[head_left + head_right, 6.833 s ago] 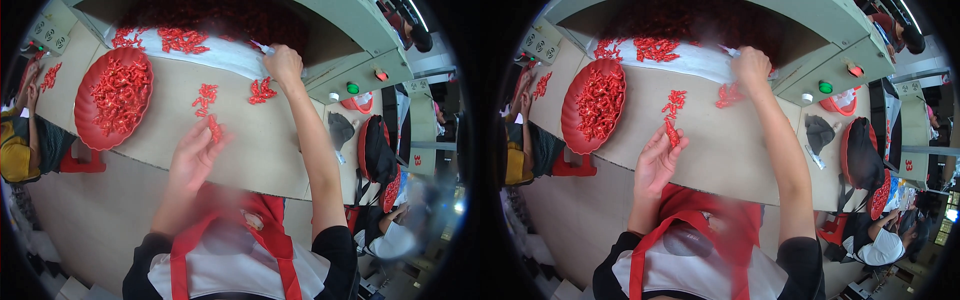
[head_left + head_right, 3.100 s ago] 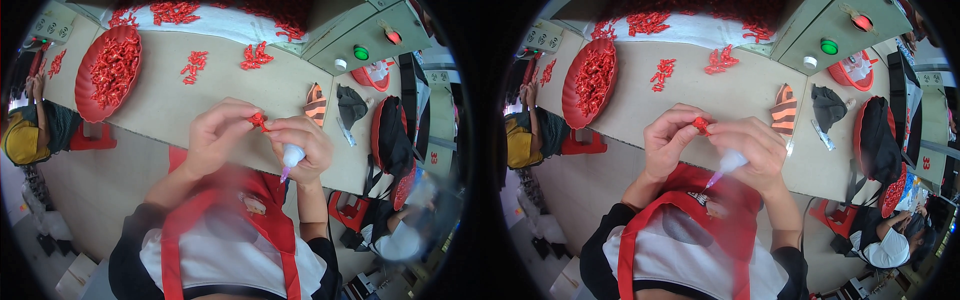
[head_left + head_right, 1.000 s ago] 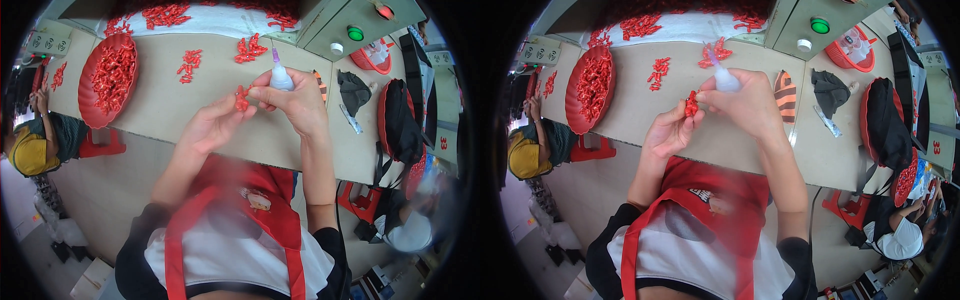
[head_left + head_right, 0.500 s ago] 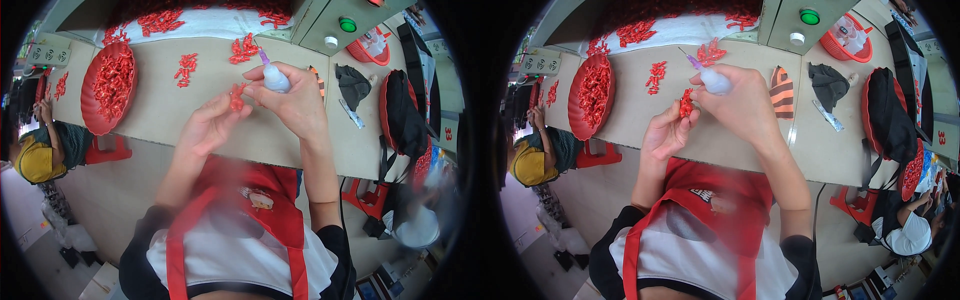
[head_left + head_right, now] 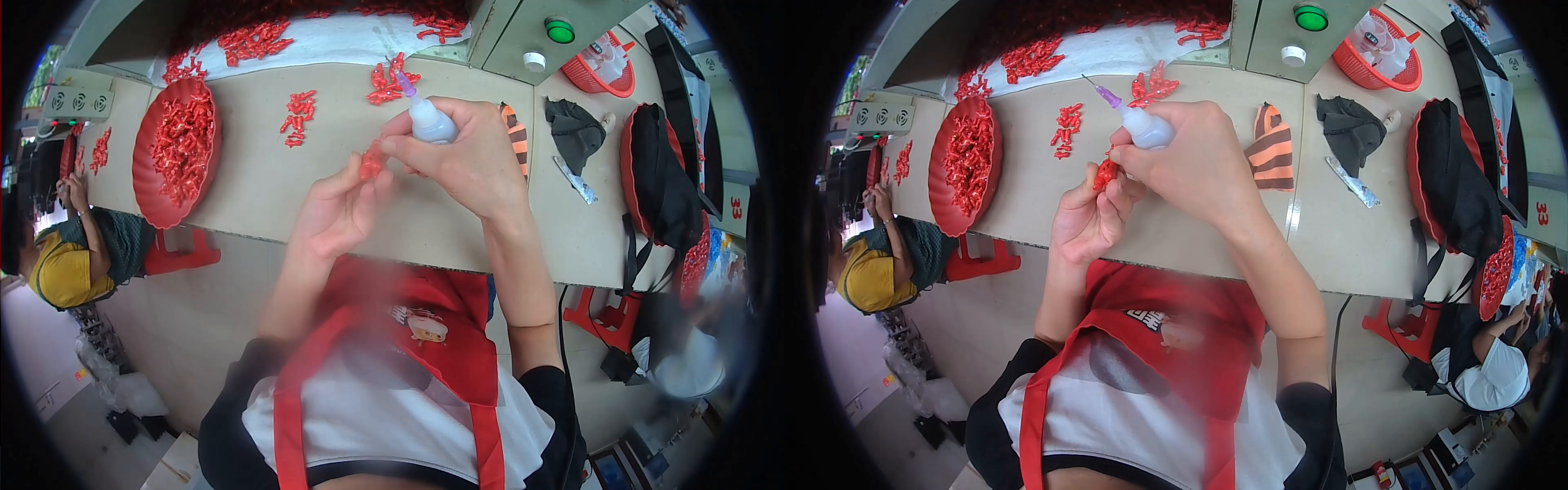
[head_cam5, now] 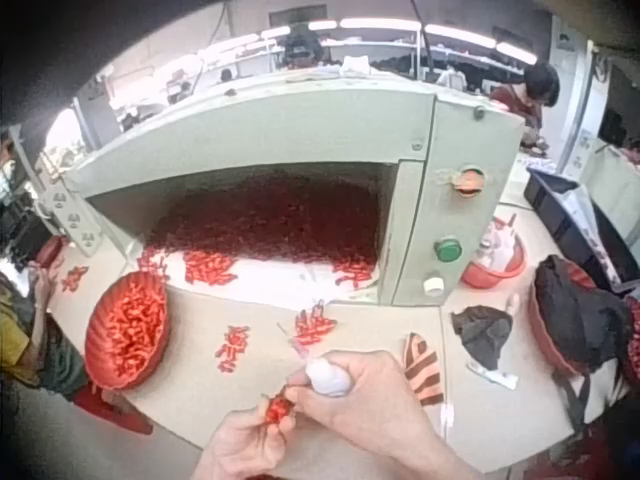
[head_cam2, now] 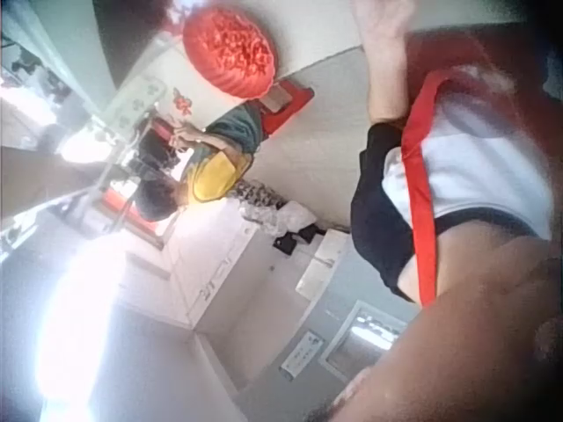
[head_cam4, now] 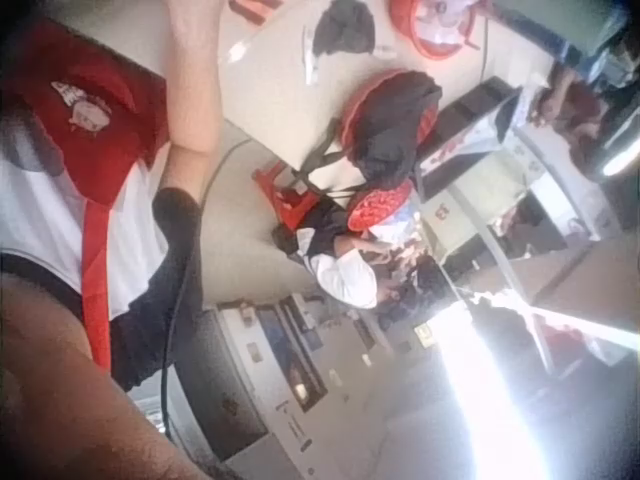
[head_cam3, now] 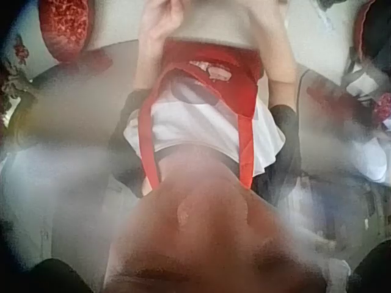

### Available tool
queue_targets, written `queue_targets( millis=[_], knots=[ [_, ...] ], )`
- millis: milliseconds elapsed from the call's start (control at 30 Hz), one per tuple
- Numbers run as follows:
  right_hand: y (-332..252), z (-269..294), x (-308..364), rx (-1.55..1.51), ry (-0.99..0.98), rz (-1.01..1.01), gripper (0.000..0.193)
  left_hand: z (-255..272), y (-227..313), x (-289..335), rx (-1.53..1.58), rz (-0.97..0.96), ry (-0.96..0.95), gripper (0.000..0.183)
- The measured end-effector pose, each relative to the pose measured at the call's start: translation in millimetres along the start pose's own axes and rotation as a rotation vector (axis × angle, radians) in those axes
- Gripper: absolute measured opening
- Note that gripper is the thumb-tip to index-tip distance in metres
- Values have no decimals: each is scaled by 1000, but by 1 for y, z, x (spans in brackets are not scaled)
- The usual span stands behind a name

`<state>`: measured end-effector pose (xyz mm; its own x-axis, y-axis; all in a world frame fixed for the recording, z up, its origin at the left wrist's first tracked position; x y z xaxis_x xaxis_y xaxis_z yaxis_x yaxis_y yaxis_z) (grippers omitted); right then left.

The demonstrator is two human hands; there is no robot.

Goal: The person assembles small red plastic toy parts by hand, joining them together with glue from a glue bottle.

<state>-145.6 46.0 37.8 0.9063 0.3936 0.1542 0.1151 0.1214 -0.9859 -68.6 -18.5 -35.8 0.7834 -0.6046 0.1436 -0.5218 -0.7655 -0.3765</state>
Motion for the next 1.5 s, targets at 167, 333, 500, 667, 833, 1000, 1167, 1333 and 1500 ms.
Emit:
queue_targets(
  millis=[167, 333, 500, 667, 833, 1000, 1167, 1333, 1500],
  knots=[
    [3, -1, 0, -33, -9, -21, 11, -3, -6, -3, 44, 51, -23, 29],
    [10, -2, 0, -103, -14, -53, 12, -5, -8, -3, 42, 63, -35, 30],
    [9, -2, 0, -103, -31, -46, 13, -5, -10, -4, 49, 69, -36, 30],
    [8, -5, 2, -145, -43, -66, 12, -6, -14, -7, 81, 86, -56, 32],
    [5, -6, 4, -156, -56, -58, 12, -7, -12, -5, 92, 108, -197, 48],
    [7, -11, 3, -197, -109, -73, 10, -12, -17, -7, 98, 120, -208, 52],
    [9, -8, 3, -191, -99, -74, 12, -11, -20, -11, 75, 79, -75, 37],
    [10, -4, 0, -161, -100, -58, 14, -11, -20, -14, 88, 112, -173, 46],
    [17, 4, -4, -117, -103, -55, 14, -16, -18, -19, 90, 167, -281, 52]
  ],
)
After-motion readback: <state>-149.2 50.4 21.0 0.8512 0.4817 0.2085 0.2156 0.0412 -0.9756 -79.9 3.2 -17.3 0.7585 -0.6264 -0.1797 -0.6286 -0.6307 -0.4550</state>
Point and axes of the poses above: each hand's wrist, its own x-axis away from the middle knuckle, its own z-axis out of the back of the hand, y = z × x, the point moved 10 cm from there along -x, towards the middle knuckle, and after that the axes turned 1 degree about x, right-handed, at the moved point
